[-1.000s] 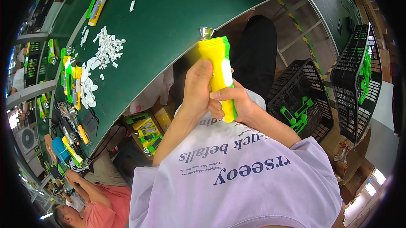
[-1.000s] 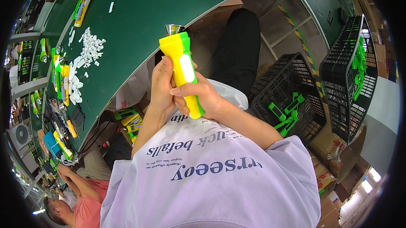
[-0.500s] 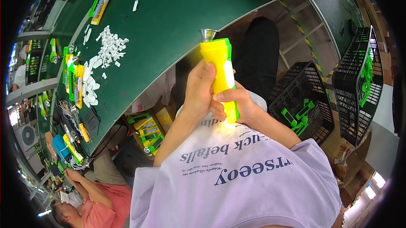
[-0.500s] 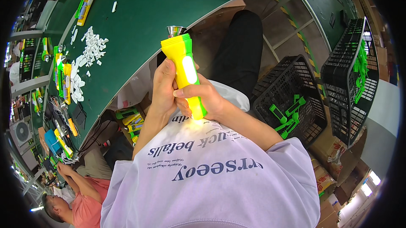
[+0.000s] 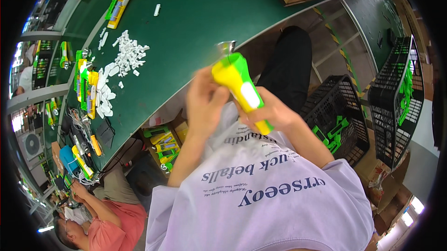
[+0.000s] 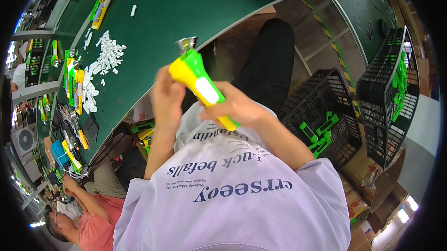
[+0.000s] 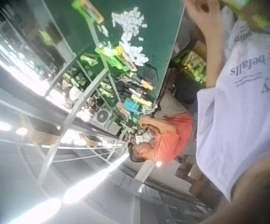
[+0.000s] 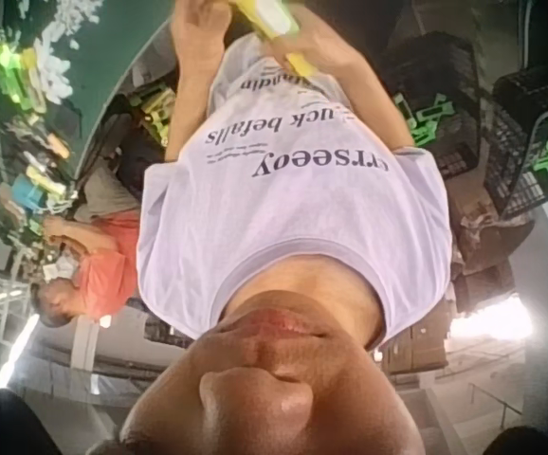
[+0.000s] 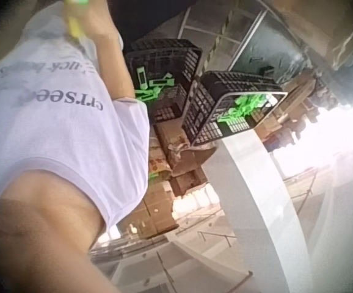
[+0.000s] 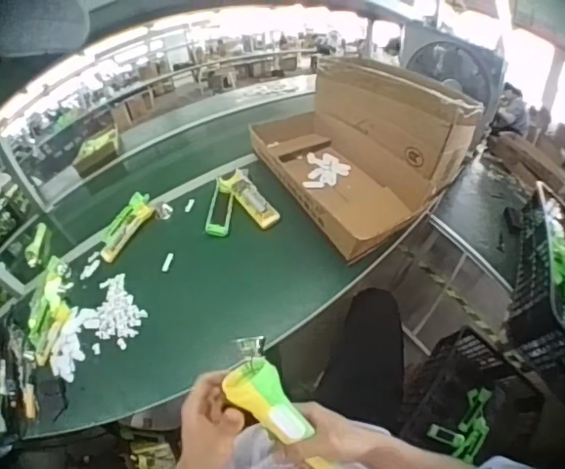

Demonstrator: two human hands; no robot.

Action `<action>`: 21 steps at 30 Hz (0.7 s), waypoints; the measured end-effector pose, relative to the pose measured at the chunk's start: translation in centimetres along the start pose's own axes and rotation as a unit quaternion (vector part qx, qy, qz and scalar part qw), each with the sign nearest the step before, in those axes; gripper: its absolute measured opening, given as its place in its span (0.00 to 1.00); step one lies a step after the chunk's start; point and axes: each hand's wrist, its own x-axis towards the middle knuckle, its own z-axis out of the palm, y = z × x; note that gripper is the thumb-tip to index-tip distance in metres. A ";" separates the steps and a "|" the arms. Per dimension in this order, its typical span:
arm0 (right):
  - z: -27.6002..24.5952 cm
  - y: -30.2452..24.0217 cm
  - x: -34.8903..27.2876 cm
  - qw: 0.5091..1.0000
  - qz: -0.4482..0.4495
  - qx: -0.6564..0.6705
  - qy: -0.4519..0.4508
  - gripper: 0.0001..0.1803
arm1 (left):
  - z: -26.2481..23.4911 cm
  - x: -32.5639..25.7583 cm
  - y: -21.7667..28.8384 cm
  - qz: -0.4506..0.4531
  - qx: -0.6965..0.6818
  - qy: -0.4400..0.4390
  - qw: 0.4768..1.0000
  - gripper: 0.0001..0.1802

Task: The person assembles flashlights by inserting solar panels into plastic casing frames, combining the casing halves with internal components, attaching switch buttons, and testing the light.

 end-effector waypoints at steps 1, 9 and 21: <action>-0.9 -1.2 -0.2 0.977 -0.013 -0.212 0.018 0.21 | -2.1 0.3 0.8 0.064 0.088 0.040 0.993 0.34; 1.9 -11.0 2.1 0.617 -0.099 -0.780 -0.031 0.24 | -3.6 3.5 11.7 0.198 0.545 -0.291 0.761 0.35; -6.2 -7.6 13.5 0.560 -0.302 -0.700 0.326 0.35 | -23.4 26.8 11.8 -0.010 0.413 0.208 0.887 0.42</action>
